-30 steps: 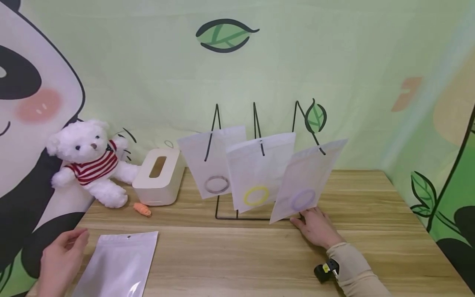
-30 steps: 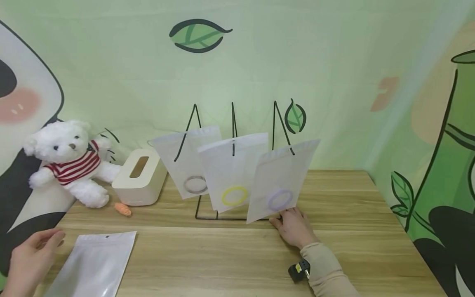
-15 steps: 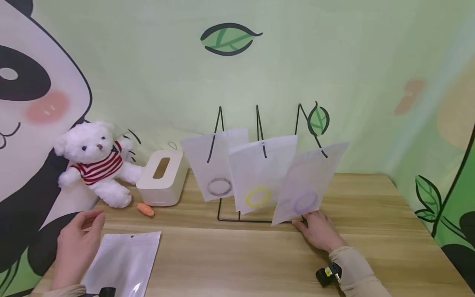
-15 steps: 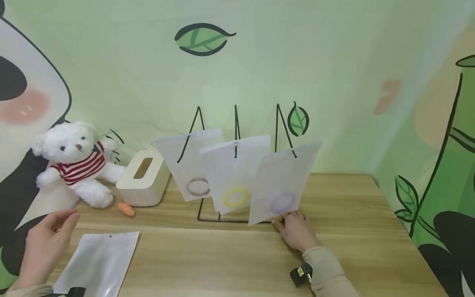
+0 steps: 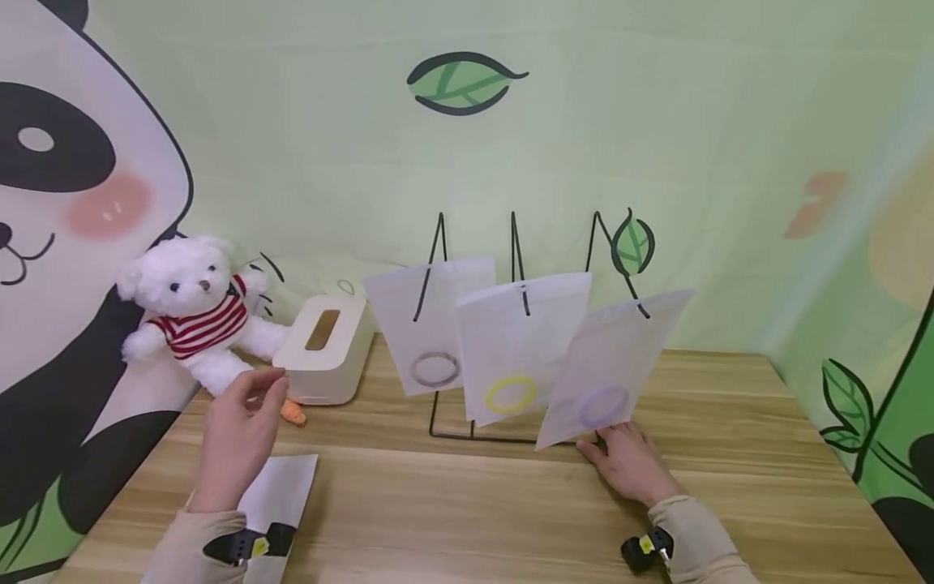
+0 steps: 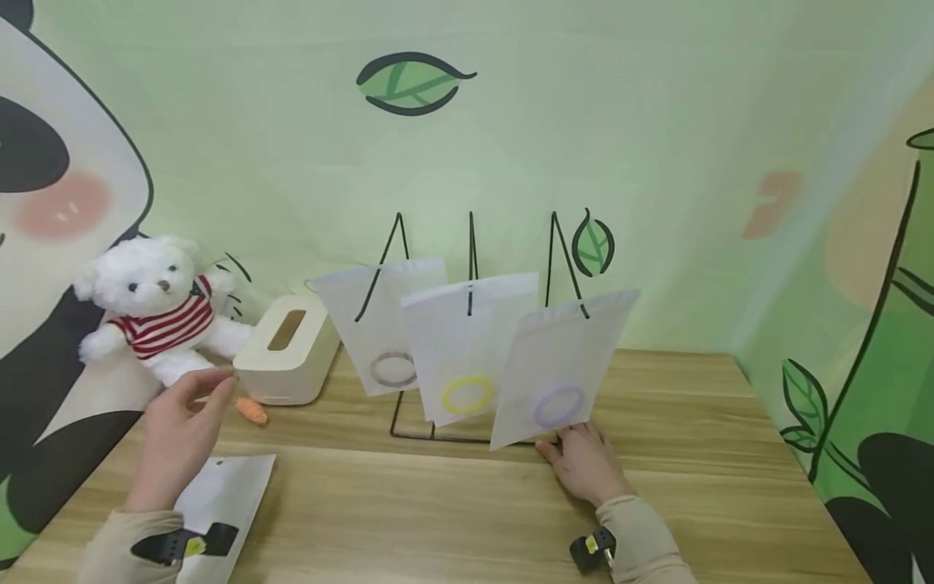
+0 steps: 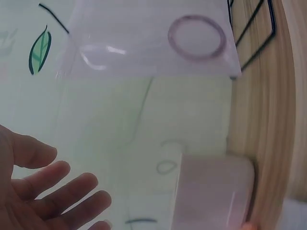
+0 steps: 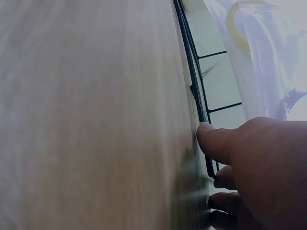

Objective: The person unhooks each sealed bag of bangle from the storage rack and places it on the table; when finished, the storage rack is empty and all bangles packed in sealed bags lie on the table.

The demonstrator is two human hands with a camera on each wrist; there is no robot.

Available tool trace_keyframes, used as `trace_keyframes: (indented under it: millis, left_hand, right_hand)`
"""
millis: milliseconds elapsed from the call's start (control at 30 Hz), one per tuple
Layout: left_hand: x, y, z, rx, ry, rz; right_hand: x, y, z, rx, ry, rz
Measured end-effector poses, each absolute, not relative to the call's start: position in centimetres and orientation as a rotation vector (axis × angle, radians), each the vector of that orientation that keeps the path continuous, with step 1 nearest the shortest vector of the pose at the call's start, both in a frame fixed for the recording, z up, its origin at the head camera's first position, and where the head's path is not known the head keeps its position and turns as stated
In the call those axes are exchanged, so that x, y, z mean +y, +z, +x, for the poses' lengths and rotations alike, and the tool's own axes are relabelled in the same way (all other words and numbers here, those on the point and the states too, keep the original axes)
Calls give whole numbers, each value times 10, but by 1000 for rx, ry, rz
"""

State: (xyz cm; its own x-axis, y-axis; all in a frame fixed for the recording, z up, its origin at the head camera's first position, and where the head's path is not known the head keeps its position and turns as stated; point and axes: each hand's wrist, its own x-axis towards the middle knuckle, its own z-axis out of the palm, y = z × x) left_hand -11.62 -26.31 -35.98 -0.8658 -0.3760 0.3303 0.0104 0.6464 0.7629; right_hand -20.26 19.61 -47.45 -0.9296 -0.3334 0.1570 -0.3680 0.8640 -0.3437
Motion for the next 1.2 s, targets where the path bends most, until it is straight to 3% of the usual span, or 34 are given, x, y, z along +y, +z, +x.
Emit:
trace_keyframes:
  millis: [500, 1200]
  left_hand:
    - [-213, -347, -151, -2041, -1406, -21]
    - [-207, -346, -167, -2068, -1439, -153]
  right_hand:
    - [199, -471, -199, -2934, 589, 563]
    - [196, -472, -200, -2933, 581, 564]
